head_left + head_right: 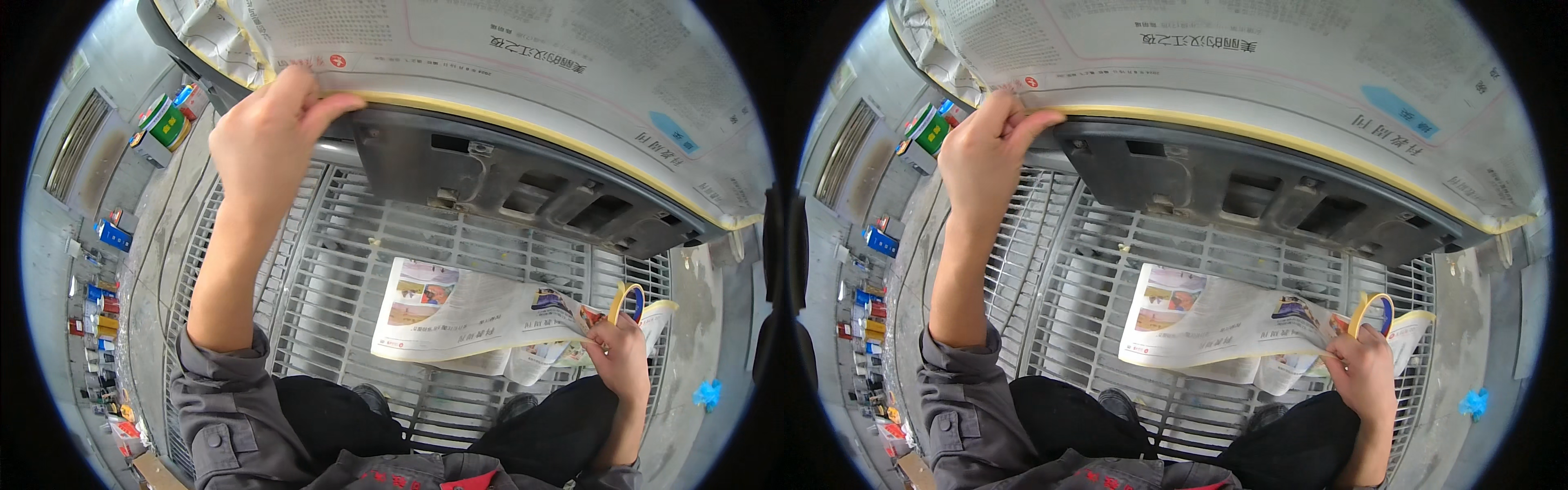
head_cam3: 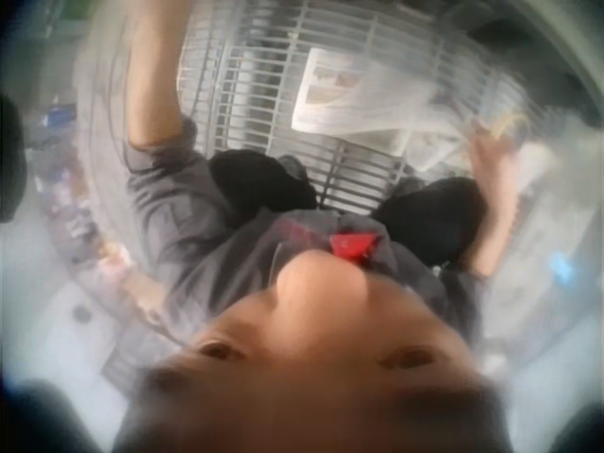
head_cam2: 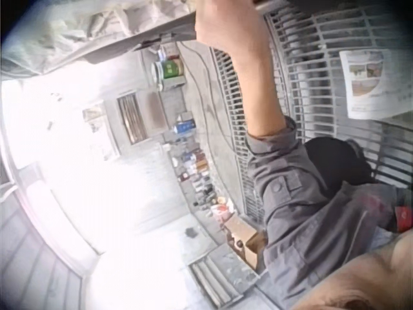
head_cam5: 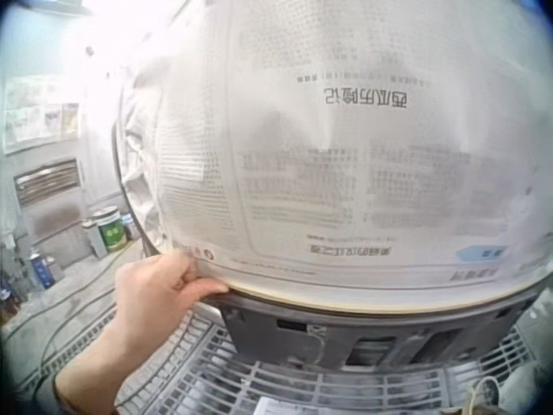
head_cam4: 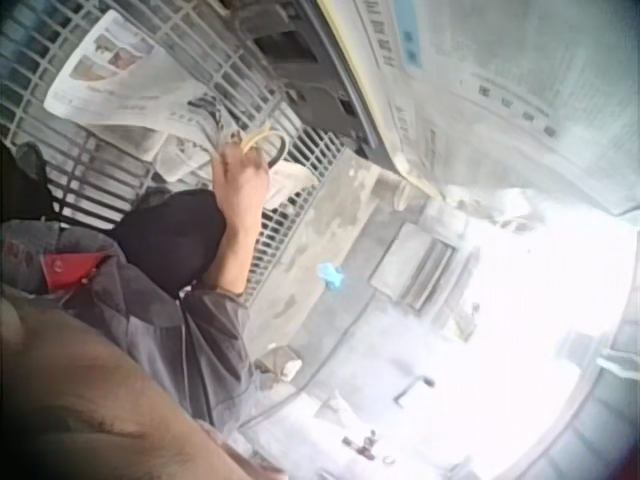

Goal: The person tapes newspaper sheets over the front bumper of a white car using masking tape. They smooth the paper and apply tape along the edges to secure the coverage.

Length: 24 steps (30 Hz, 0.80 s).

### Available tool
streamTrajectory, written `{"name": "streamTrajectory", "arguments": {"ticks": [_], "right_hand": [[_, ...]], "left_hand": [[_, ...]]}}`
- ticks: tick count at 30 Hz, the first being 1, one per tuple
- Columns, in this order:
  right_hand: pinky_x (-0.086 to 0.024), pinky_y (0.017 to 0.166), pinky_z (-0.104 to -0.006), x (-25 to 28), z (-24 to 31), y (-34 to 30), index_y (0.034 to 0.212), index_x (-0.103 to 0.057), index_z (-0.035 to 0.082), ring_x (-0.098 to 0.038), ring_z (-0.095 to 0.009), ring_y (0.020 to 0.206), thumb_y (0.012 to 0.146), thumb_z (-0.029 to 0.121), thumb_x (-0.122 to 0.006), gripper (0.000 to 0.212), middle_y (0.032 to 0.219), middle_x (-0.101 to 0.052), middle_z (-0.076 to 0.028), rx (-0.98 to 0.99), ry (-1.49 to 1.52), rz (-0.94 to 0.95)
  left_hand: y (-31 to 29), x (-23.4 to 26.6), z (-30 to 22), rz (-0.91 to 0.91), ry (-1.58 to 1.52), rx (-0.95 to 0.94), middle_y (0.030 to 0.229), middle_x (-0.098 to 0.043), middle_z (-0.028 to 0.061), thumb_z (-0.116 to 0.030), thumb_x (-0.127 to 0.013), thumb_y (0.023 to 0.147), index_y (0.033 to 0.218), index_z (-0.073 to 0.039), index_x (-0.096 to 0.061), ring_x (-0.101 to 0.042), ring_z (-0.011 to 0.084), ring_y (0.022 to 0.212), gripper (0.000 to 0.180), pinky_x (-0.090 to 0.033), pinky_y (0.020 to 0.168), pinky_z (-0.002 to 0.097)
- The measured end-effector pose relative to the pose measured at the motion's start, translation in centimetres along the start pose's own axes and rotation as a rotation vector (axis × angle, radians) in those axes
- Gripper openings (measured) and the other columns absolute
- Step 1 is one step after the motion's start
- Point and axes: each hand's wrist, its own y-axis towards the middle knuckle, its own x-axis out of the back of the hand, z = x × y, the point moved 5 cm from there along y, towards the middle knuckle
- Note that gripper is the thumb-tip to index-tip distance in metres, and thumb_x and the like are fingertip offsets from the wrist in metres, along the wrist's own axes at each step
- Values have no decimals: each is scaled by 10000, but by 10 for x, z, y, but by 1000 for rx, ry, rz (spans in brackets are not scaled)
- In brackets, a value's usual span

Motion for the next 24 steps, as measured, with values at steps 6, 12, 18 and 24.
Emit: {"name": "streamTrajectory", "arguments": {"ticks": [6, 12, 18, 24], "right_hand": [[-500, 718, -497, 16, 12, -9, 821, -712, 40, -622, -390, 794, 770, 91, -824, 134, 780, -638, -139, 77, -4, -158], [-508, 711, -459, 46, 27, -8, 813, -736, 68, -627, -346, 777, 771, 115, -839, 121, 754, -634, -108, 49, -62, -237], [-522, 720, -452, 74, 17, -28, 799, -726, 92, -627, -327, 777, 767, 149, -853, 143, 735, -601, -89, 61, -63, -243], [-518, 744, -457, 99, 0, -28, 812, -730, 89, -626, -319, 806, 757, 148, -864, 156, 738, -583, -88, 120, -140, -195]], "left_hand": [[-88, -2, -57, 457, -693, 229, 860, -728, 56, -269, -899, 893, 947, -58, -732, -690, 246, 716, 274, -557, 641, 363], [-191, -16, -171, 1021, -670, -165, 1388, -685, 195, -443, -887, 855, 1532, -47, -525, -695, 436, 1203, 863, -576, 1018, 507], [-186, -49, -150, 1008, -716, -122, 1061, -790, 128, -158, -781, 913, 1168, -84, -759, -770, 379, 952, 266, -629, 852, 473], [-124, -32, -115, 865, -721, -38, 1016, -799, 120, -39, -742, 911, 1065, -83, -812, -774, 355, 899, 175, -640, 781, 434]]}}
